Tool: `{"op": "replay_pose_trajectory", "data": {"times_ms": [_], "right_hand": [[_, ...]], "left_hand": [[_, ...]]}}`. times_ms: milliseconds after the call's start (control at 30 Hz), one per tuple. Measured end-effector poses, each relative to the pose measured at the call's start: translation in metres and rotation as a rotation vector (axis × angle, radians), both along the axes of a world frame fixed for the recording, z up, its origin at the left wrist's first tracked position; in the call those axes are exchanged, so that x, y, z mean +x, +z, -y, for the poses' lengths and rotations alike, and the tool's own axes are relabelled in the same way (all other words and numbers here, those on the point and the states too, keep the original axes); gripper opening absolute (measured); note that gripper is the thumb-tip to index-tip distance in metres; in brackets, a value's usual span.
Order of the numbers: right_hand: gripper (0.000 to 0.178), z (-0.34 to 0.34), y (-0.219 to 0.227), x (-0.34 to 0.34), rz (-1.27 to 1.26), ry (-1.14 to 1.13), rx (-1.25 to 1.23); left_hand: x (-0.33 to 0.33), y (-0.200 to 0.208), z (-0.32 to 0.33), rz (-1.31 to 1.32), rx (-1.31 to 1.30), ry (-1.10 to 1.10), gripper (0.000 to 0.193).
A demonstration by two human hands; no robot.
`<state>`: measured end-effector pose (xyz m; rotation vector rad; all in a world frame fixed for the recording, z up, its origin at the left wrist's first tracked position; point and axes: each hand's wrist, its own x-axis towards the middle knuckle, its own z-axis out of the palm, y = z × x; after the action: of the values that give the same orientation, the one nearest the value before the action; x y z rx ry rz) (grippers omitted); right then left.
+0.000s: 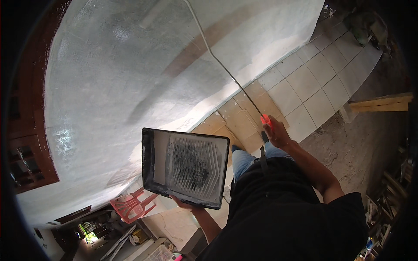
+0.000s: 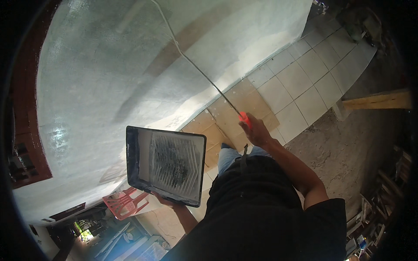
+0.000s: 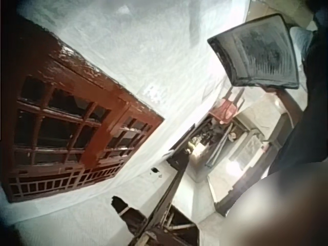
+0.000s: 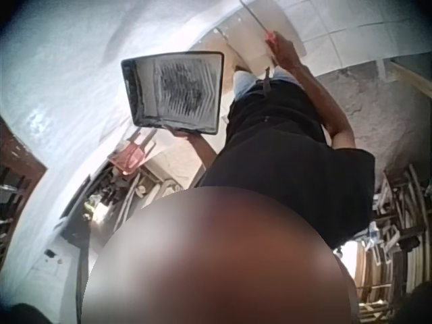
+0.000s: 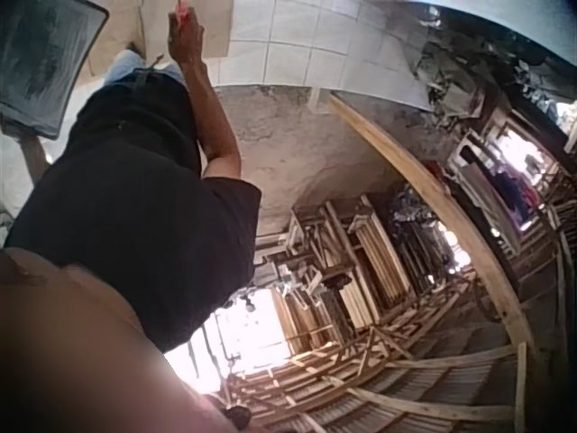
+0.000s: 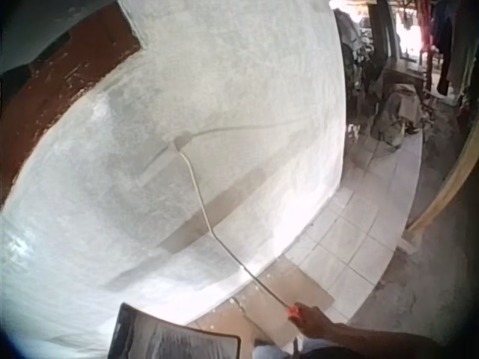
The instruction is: The person applies paint to a wall using a paint roller and a paint tray.
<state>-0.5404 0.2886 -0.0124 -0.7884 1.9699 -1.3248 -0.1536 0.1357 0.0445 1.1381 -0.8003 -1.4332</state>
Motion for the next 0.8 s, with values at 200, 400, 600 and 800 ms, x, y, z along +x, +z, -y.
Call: {"op": "replay_pose_trajectory", "data": {"times_ms": [200,400,600,800], "right_hand": [[0.035,-0.011,-0.025,-0.001,-0.043,-0.044,-0.002],[0.035,-0.034,-0.043,-0.001,-0.012,-0.059,0.101],[0.039,-0.076,-0.054,0.002,0.098,-0.066,0.263],[0.046,-0.1,-0.077,0.005,0.092,-0.029,0.426]], "left_hand": [[-0.015,0.013,-0.003,-0.09,0.042,-0.017,0.068],[-0.008,0.009,-0.001,-0.007,0.046,0.016,0.069],[-0.022,0.018,-0.006,0.029,0.077,0.053,0.07],[-0.006,0.004,-0.002,0.051,0.026,0.032,0.07]]}}
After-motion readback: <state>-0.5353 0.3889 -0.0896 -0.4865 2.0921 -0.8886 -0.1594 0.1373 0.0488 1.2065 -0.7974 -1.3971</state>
